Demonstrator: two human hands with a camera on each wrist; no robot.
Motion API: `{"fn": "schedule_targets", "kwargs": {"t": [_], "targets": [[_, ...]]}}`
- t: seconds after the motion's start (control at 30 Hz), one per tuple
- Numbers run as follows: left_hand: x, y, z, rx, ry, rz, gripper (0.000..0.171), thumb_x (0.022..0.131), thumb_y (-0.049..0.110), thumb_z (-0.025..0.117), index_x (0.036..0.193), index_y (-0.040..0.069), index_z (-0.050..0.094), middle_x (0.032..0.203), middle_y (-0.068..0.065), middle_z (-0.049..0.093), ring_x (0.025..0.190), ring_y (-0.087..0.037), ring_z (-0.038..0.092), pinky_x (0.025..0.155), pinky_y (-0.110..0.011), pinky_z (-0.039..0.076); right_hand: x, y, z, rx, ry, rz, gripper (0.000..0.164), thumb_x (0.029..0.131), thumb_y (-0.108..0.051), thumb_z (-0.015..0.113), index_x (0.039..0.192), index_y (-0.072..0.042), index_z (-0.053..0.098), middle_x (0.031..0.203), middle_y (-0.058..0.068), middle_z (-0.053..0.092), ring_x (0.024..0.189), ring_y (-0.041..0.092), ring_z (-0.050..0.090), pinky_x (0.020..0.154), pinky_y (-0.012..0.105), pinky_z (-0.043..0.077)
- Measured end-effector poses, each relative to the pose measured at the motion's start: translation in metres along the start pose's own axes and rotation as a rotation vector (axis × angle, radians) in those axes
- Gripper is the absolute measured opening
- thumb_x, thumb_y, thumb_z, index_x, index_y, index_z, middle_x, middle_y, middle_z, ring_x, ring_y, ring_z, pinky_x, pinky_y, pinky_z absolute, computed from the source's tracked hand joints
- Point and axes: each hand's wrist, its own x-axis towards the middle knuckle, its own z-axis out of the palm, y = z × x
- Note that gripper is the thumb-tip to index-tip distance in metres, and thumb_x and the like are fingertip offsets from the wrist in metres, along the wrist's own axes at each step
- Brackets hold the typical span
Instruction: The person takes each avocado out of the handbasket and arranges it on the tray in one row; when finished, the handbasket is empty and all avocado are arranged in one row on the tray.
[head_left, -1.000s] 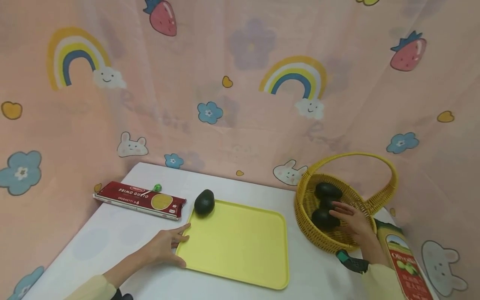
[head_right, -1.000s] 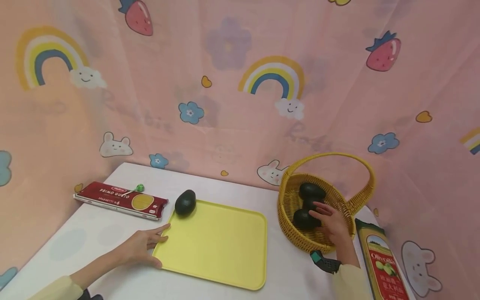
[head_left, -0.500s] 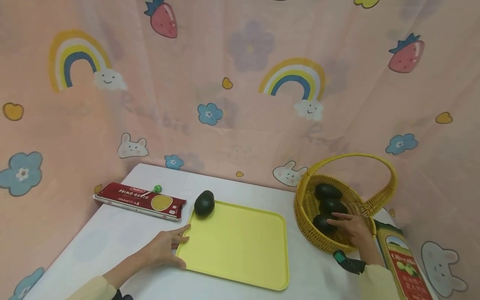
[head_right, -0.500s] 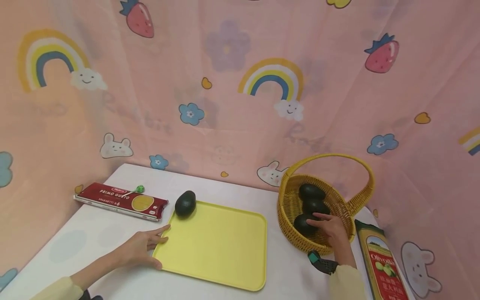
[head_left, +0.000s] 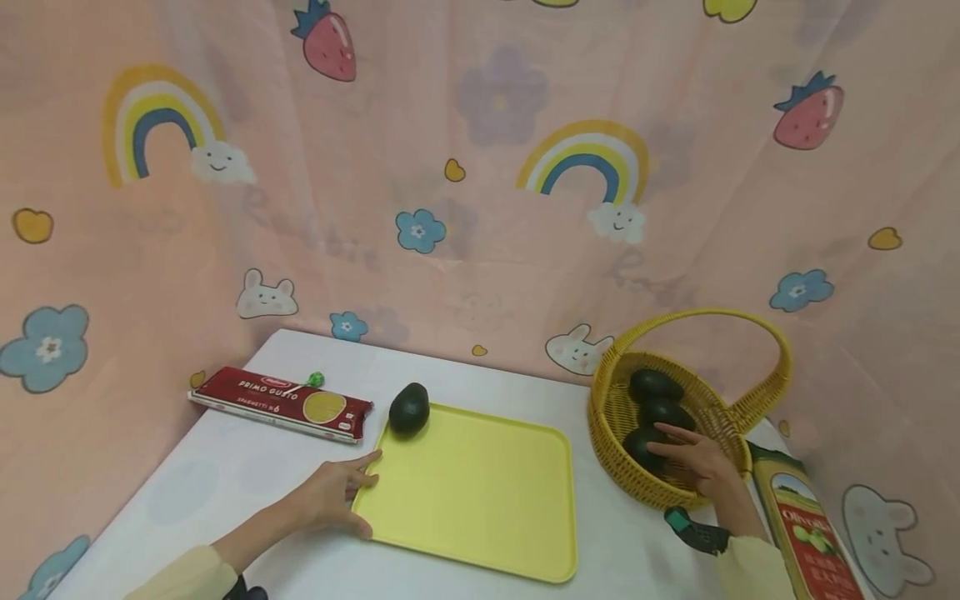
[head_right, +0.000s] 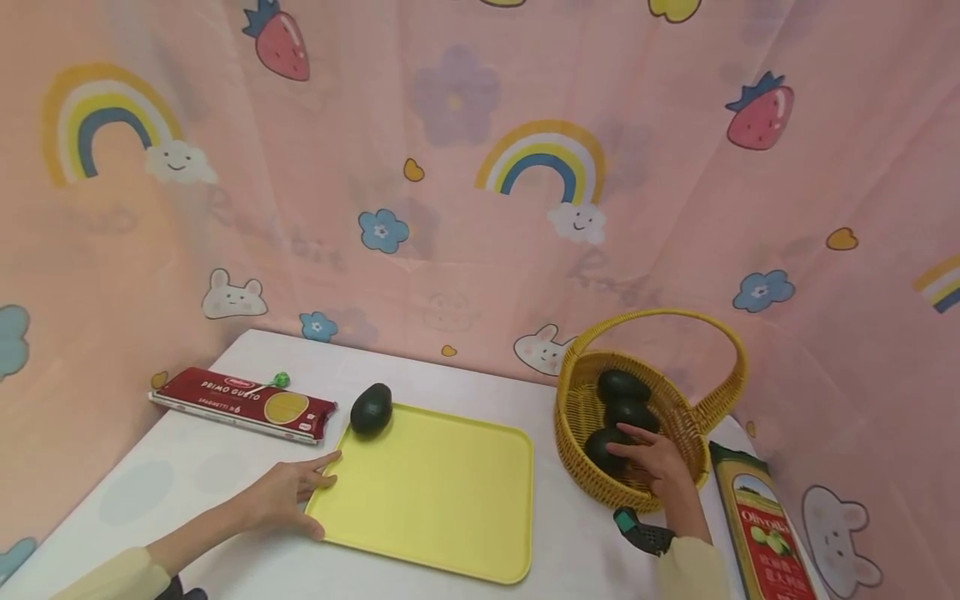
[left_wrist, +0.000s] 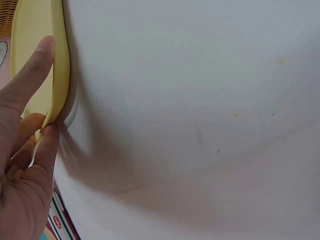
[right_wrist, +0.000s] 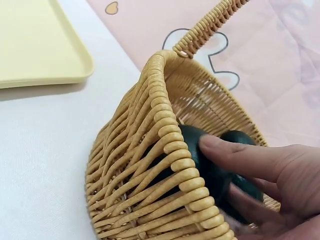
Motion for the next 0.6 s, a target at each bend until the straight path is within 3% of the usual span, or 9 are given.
{"fn": "schedule_targets", "kwargs": {"t": [0.1,0.2,0.27,0.33,0.43,0.5,0.6], "targets": [[0.000,0.000,0.000,0.004,0.000,-0.001,0.074,0.059,0.025,0.091,0.117,-0.012,0.062,0.145,-0.023,0.041,0.108,-0.037,0.062,0.084,-0.034,0.057,0.001,0.001,0.000,-0.062,-0.045,-0.041,0.068,0.084,-0.013,0.074,0.141,0.005,0.041,0.136,0.031,0.042,0.089,0.009,0.061,0.082,0.030,0.058],[0.000,0.000,0.001,0.003,0.000,-0.004,0.075,0.059,0.025,0.091,0.118,-0.012,0.062,0.145,-0.023,0.041,0.108,-0.037,0.062,0.084,-0.034,0.058,0.003,0.003,-0.001,-0.101,-0.122,-0.076,0.067,0.087,-0.013,0.070,0.144,0.004,0.037,0.146,0.037,0.025,0.105,0.022,0.060,0.088,0.033,0.057],[0.000,-0.001,0.001,-0.005,-0.001,-0.009,0.076,0.059,0.025,0.091,0.118,-0.011,0.061,0.145,-0.023,0.041,0.108,-0.037,0.062,0.084,-0.034,0.057,0.006,0.005,-0.002,-0.097,-0.174,-0.086,0.067,0.089,-0.012,0.068,0.146,0.003,0.034,0.149,0.039,0.010,0.122,0.037,0.049,0.091,0.037,0.055],[0.000,-0.001,0.002,-0.011,0.002,-0.007,0.076,0.059,0.025,0.091,0.118,-0.011,0.061,0.145,-0.023,0.041,0.108,-0.037,0.062,0.084,-0.034,0.058,0.009,0.007,-0.004,-0.091,-0.216,-0.089,0.067,0.091,-0.012,0.066,0.147,0.001,0.033,0.149,0.041,0.006,0.131,0.049,0.033,0.091,0.039,0.055],[0.000,0.000,0.001,-0.031,0.004,-0.013,0.076,0.059,0.025,0.091,0.119,-0.011,0.061,0.145,-0.023,0.041,0.109,-0.037,0.061,0.085,-0.034,0.057,0.013,0.010,-0.007,-0.092,-0.246,-0.095,0.066,0.091,-0.013,0.066,0.148,-0.003,0.033,0.148,0.042,0.005,0.135,0.053,0.023,0.089,0.038,0.056],[0.000,0.001,0.000,-0.038,0.005,-0.013,0.075,0.059,0.024,0.091,0.119,-0.012,0.061,0.145,-0.024,0.040,0.110,-0.037,0.061,0.085,-0.034,0.057,0.014,0.012,-0.010,-0.093,-0.260,-0.102,0.065,0.092,-0.014,0.065,0.148,-0.005,0.034,0.148,0.042,0.005,0.134,0.052,0.024,0.088,0.037,0.057],[0.000,0.001,0.000,-0.038,0.003,-0.015,0.075,0.059,0.023,0.091,0.118,-0.012,0.061,0.145,-0.024,0.040,0.111,-0.037,0.061,0.085,-0.034,0.057,0.016,0.015,-0.013,-0.100,-0.274,-0.104,0.065,0.092,-0.015,0.065,0.148,-0.008,0.034,0.148,0.043,0.003,0.127,0.044,0.044,0.085,0.034,0.058]]}}
